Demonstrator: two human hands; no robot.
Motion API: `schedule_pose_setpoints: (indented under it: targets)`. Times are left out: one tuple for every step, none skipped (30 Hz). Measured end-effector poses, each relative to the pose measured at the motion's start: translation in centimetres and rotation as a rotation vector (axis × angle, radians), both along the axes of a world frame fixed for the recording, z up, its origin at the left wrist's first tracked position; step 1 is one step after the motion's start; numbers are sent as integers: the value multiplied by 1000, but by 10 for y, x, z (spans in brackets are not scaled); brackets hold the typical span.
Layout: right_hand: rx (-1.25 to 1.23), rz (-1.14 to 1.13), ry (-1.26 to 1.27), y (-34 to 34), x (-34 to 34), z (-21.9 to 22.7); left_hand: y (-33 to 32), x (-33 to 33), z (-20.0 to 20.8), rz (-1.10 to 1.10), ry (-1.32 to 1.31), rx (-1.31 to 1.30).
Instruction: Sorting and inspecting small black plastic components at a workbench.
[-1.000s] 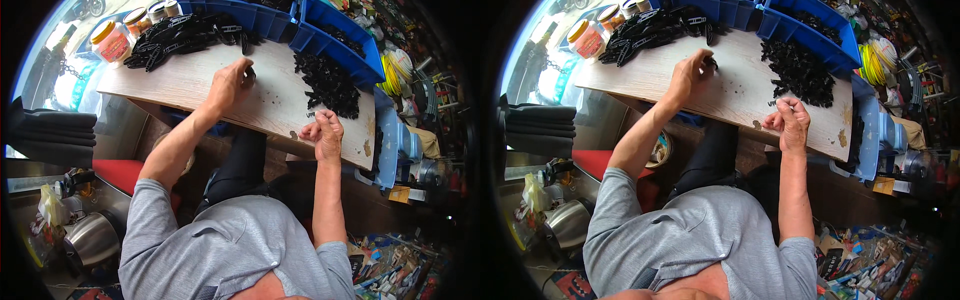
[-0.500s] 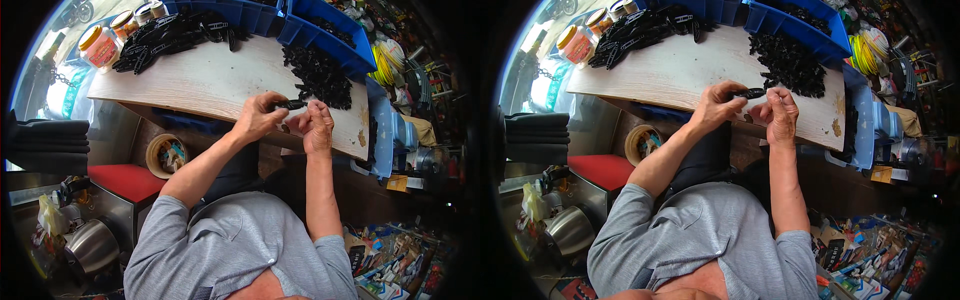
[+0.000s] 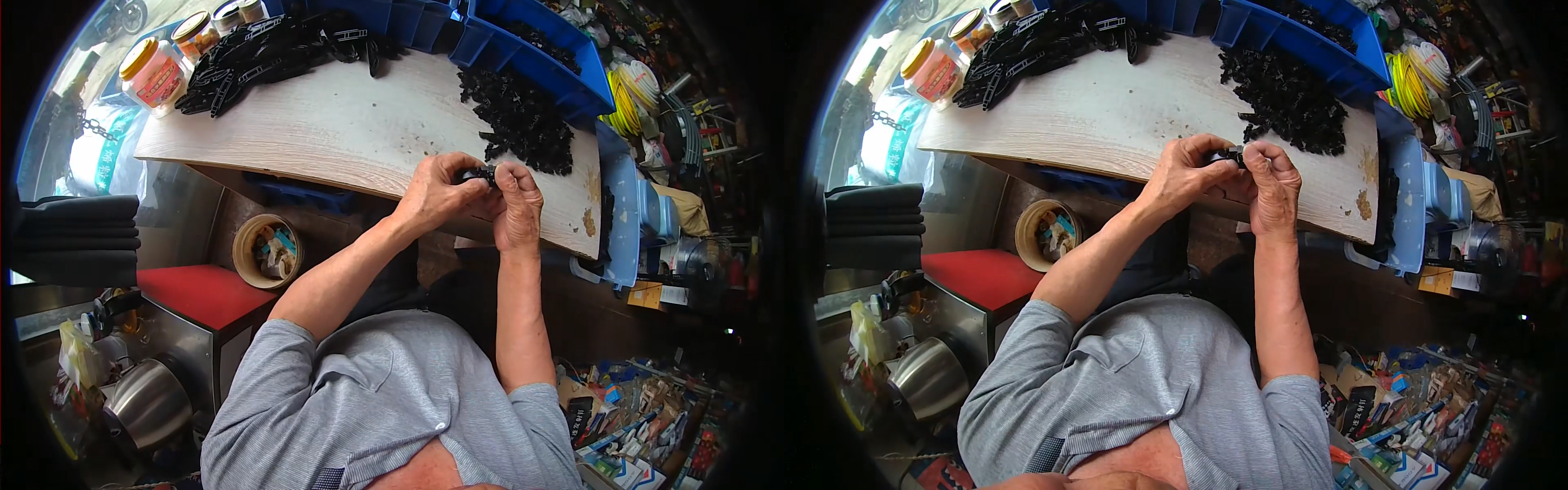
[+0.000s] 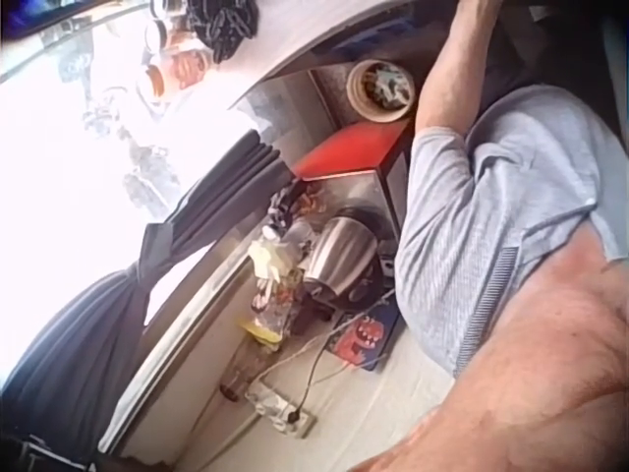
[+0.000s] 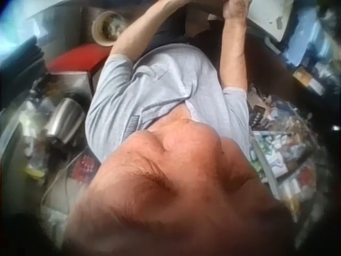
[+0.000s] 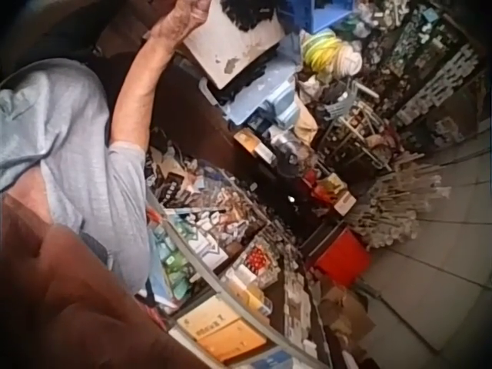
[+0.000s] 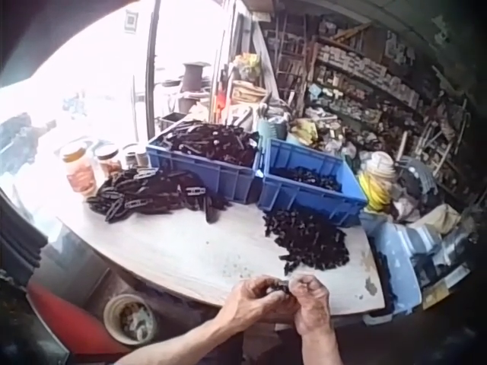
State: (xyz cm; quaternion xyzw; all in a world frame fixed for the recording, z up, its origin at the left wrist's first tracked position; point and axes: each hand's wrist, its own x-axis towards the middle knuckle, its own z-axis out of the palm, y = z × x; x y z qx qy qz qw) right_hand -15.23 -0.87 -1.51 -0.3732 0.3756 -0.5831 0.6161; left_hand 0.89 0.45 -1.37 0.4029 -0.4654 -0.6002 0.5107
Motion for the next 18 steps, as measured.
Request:
schedule_pose_setpoints:
  targets:
    - [1, -3, 0, -1, -3, -2, 0, -1, 3, 29, -10, -23]
    - [-18, 32, 31, -2, -7, -4, 0, 0, 7, 25, -10, -22]
    - [-36, 66, 61, -3, -10, -6, -1, 1, 11, 3, 61, 58]
    - [-35, 66, 61, -2, -6, -2, 0, 3, 16, -15, 132, 139]
    - [-6, 43, 64, 0, -1, 3, -1, 2, 14, 3, 140, 138]
    - [23, 20, 68, 2, 3, 8, 0, 2, 14, 3, 140, 139]
    - [23, 17, 68, 3, 5, 11, -1, 2, 15, 30, 152, 159]
    - [32, 11, 120, 3, 6, 14, -1, 1, 15, 56, 163, 179]
    - [41, 6, 172, 3, 6, 16, -2, 2, 14, 53, 163, 179]
    - [41, 2, 173, 3, 6, 19, -2, 2, 14, 78, 188, 179]
    - [74, 33, 231, 2, 6, 21, -1, 3, 13, 104, 213, 179]
    - [107, 64, 288, 1, 6, 24, -1, 3, 14, 100, 214, 179]
    - [107, 61, 289, 2, 6, 28, 0, 3, 15, 111, 231, 200]
    - [130, 135, 339, 2, 5, 32, 1, 3, 15, 123, 248, 221]
    - [153, 210, 389, 3, 5, 33, 2, 3, 15, 119, 249, 221]
    - [153, 207, 388, 3, 4, 31, 3, 4, 15, 98, 243, 206]
    - [118, 180, 393, 4, 4, 26, 3, 4, 15, 77, 237, 191]
    - [83, 152, 398, 5, 5, 23, 3, 4, 14, 73, 236, 190]
